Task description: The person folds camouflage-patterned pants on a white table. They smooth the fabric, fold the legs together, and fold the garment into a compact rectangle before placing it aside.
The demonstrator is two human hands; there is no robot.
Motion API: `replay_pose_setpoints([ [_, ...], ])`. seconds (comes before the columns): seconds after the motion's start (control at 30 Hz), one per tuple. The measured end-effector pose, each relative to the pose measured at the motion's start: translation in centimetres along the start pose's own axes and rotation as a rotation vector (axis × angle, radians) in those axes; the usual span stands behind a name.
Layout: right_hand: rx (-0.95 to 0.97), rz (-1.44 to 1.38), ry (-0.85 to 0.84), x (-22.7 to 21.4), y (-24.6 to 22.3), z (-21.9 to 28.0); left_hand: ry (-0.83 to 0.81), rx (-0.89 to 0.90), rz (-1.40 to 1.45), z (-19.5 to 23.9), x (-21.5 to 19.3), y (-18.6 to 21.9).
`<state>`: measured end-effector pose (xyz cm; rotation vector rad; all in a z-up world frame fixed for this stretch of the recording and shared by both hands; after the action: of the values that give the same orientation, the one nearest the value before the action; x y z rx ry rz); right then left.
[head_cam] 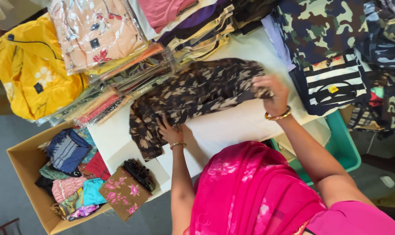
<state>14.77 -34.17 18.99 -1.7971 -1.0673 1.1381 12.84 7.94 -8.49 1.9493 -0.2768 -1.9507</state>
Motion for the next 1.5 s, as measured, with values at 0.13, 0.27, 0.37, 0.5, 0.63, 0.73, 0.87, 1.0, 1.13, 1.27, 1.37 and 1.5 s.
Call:
replay_pose_setpoints([
  [0.13, -0.044, -0.142, 0.12, -2.6, -2.5, -1.8, 0.019, -0.314, 0.061, -3.2, -3.5, -2.1],
  [0.27, -0.043, -0.198, 0.271, -5.3, -3.4, -2.6, -0.197, -0.361, 0.021, -5.0, -3.5, -4.8],
  [0.37, -0.087, -0.217, 0.304, -6.4, -4.2, -3.0, -0.118, -0.164, -0.067, -5.7, -1.1, -7.1],
  [0.5, -0.081, -0.181, 0.312, -7.0, -4.5, -3.4, -0.132, -0.127, -0.146, -6.3, -0.9, -6.3],
  [0.63, -0.141, -0.14, 0.331, -7.2, -4.8, -3.8, -0.134, -0.086, -0.069, -6.9, -2.8, -5.0],
  [0.73, -0.135, -0.143, 0.338, -8.3, -3.8, -3.7, -0.058, 0.003, -0.084, -7.1, -2.2, -6.9],
  [0.87, -0.099, -0.177, 0.351, -10.6, -2.5, -4.3, 0.105, 0.259, 0.319, -6.6, -0.7, -11.6],
  [1.0, -0.042, -0.088, 0.375, -15.4, -1.3, -3.0, -0.199, 0.157, 0.604, -1.9, -10.9, -8.6],
  [1.13, 0.095, 0.037, 0.375, -16.7, -4.2, -3.4, -0.391, 0.07, 0.672, 0.6, -19.8, -8.6],
  [1.27, 0.067, 0.171, 0.17, -13.4, -1.5, -7.9, -0.346, 0.067, 0.609, -2.7, -22.4, -14.0],
  [1.37, 0.224, 0.193, 0.065, -6.7, 7.7, -11.4, -0.215, 0.091, 0.269, -7.0, -19.7, -19.2],
  [1.5, 0.202, 0.348, 0.036, -0.1, 8.2, -9.4, 0.074, 0.218, -0.33, -8.4, -19.7, -11.7],
])
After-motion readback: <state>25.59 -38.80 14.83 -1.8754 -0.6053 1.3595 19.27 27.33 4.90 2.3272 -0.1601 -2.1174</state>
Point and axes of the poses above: each hand's wrist, its own z-axis away from the middle knuckle, its own x-axis out of the palm, y = z × x, the point moved 5 cm from there along -z, towards the middle knuckle, and after that the axes turned 14 degrees about x, right-handed, at the moved point
